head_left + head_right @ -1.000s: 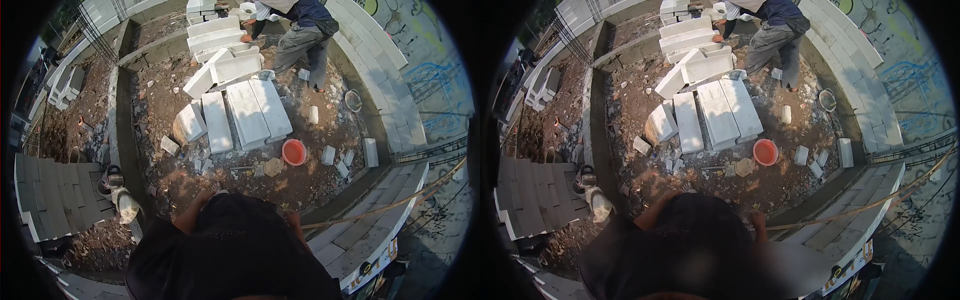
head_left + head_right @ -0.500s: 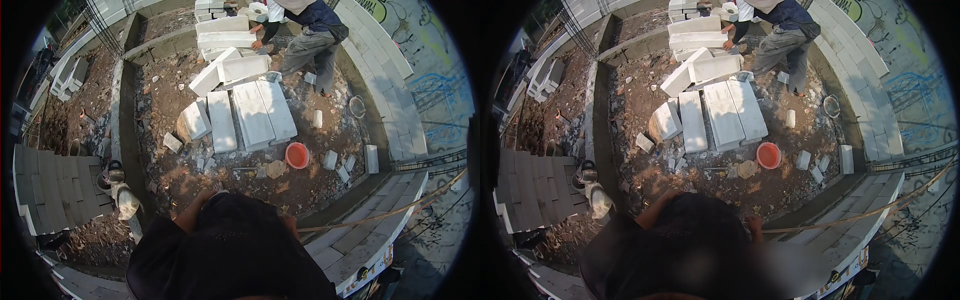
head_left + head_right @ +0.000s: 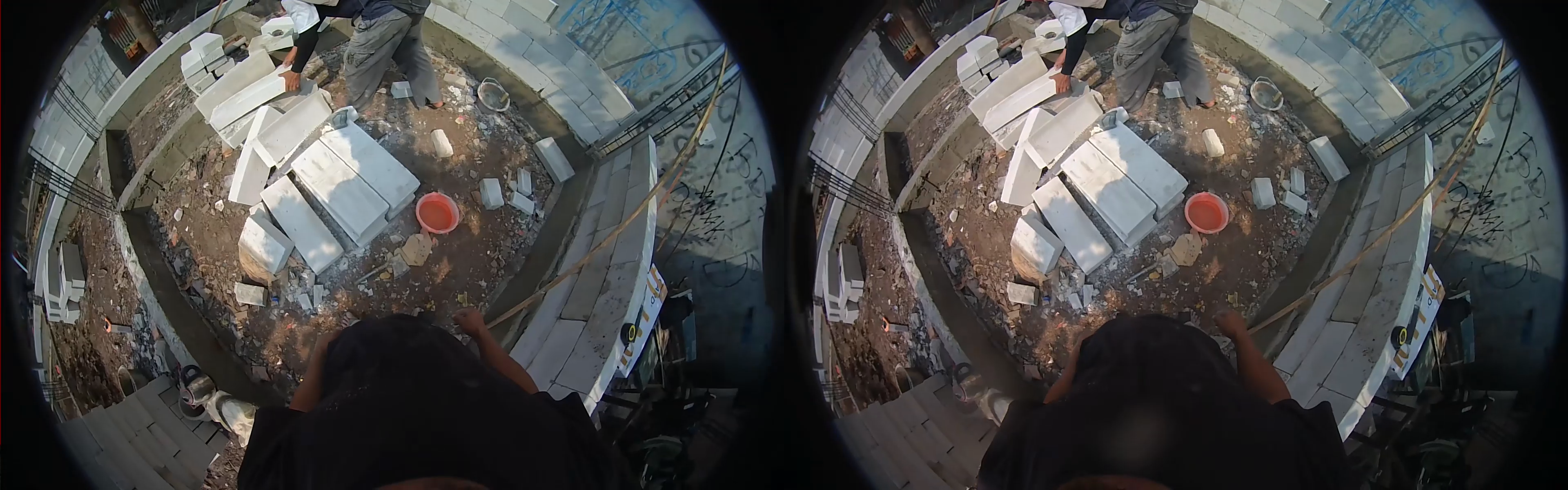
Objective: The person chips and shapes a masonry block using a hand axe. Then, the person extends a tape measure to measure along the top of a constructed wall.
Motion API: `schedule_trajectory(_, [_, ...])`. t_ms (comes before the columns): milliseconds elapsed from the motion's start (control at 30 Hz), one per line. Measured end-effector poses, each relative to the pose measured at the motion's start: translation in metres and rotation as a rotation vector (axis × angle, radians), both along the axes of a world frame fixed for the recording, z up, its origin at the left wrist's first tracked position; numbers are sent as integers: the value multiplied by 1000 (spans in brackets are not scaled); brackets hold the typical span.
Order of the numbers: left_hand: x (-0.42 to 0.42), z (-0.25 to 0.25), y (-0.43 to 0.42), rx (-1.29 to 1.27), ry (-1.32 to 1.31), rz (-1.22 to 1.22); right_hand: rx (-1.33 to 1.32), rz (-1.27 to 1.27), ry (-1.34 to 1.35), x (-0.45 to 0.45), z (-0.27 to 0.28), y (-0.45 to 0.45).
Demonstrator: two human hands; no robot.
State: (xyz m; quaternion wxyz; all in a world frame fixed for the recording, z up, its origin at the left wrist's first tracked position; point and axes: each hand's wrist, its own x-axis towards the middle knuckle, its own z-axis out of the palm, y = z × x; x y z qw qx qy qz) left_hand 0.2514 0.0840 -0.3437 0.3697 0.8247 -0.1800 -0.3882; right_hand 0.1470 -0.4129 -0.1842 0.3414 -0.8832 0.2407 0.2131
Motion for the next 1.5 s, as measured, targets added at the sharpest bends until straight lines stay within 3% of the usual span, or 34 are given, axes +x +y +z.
schedule_trajectory(233, [6, -5, 5, 27, 9, -44, 83, -171, 138, 0, 15, 14])
schedule_trajectory(433, [11, -6, 6, 60, -30, -35, 23, 46, 30, -2, -13, 6])
schedule_trajectory(500, [12, -7, 5, 70, -43, -29, 132, -102, 75, -2, -19, 6])
schedule_trajectory(733, [4, -23, 10, 69, -46, 1, 136, -138, 105, 13, 21, 21])
schedule_trajectory(833, [0, -38, 14, 43, -42, 57, 125, -115, 93, 14, 0, 13])
schedule_trajectory(900, [0, -44, 15, -34, 66, 152, -69, 189, 29, 20, 6, 12])
schedule_trajectory(933, [2, -42, 13, -84, 159, 206, -72, 166, 34, 18, 8, 11])
schedule_trajectory(1000, [13, -4, 11, 135, -133, -44, 46, -10, 67, 20, 5, 12])
schedule_trajectory(1100, [4, -1, 17, 89, -240, -25, -18, -5, 33, 21, 8, 17])
schedule_trajectory(1167, [7, -8, 24, 52, -207, -159, 1, -10, 117, 26, 35, 25])
schedule_trajectory(1200, [13, -5, 25, 55, -159, -170, -80, 122, 41, 27, 50, 27])
schedule_trajectory(1233, [20, 1, 23, 58, -105, -166, -137, 52, -87, 14, 24, 25])
schedule_trajectory(1300, [28, 5, 24, 82, 4, -139, -17, -152, 22, 10, 27, 23])
schedule_trajectory(1367, [37, 11, 22, 110, 100, -84, -8, -215, 64, 5, 57, 14])
schedule_trajectory(1433, [43, 21, 21, 126, 205, 21, -93, -451, -230, 1, 101, 8])
schedule_trajectory(1500, [50, 38, 17, 131, 327, 170, -170, -665, -339, -13, 138, -21])
